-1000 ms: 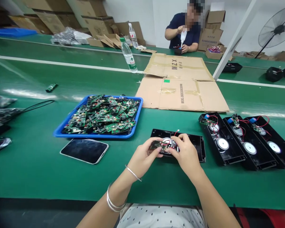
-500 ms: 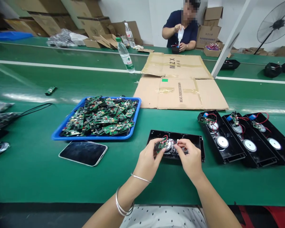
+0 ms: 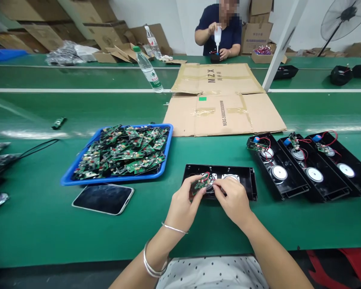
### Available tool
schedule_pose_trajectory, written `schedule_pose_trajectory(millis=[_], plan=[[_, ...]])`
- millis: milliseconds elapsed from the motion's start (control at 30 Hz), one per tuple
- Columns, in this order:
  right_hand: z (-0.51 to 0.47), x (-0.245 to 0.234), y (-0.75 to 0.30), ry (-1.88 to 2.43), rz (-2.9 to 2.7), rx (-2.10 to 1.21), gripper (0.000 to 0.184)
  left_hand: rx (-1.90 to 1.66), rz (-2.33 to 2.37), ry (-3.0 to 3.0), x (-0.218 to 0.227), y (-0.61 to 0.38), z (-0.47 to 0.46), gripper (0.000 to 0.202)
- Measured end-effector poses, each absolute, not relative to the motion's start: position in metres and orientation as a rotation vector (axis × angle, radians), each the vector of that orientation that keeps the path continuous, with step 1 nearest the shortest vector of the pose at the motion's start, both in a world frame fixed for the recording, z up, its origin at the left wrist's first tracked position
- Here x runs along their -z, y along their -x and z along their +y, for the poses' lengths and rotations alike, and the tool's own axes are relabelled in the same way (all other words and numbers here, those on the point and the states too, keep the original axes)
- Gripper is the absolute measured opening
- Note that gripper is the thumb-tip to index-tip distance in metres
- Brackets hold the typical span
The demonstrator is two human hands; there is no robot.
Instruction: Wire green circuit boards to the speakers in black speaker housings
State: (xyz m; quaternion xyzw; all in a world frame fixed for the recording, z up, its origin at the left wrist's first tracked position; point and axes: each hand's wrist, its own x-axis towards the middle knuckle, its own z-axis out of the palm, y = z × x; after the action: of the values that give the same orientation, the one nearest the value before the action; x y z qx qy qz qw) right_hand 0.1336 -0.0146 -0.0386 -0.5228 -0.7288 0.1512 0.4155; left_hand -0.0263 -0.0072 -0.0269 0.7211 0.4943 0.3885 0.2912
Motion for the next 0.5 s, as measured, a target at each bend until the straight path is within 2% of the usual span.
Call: schedule_pose_trajectory(millis=[500], plan=[[-0.0145, 0.0387, -0.1342, 1.345, -1.907, -0.353, 0.022, -0.989, 1.156, -1.807, 0.0229, 0.0278, -0.0079, 0.025]])
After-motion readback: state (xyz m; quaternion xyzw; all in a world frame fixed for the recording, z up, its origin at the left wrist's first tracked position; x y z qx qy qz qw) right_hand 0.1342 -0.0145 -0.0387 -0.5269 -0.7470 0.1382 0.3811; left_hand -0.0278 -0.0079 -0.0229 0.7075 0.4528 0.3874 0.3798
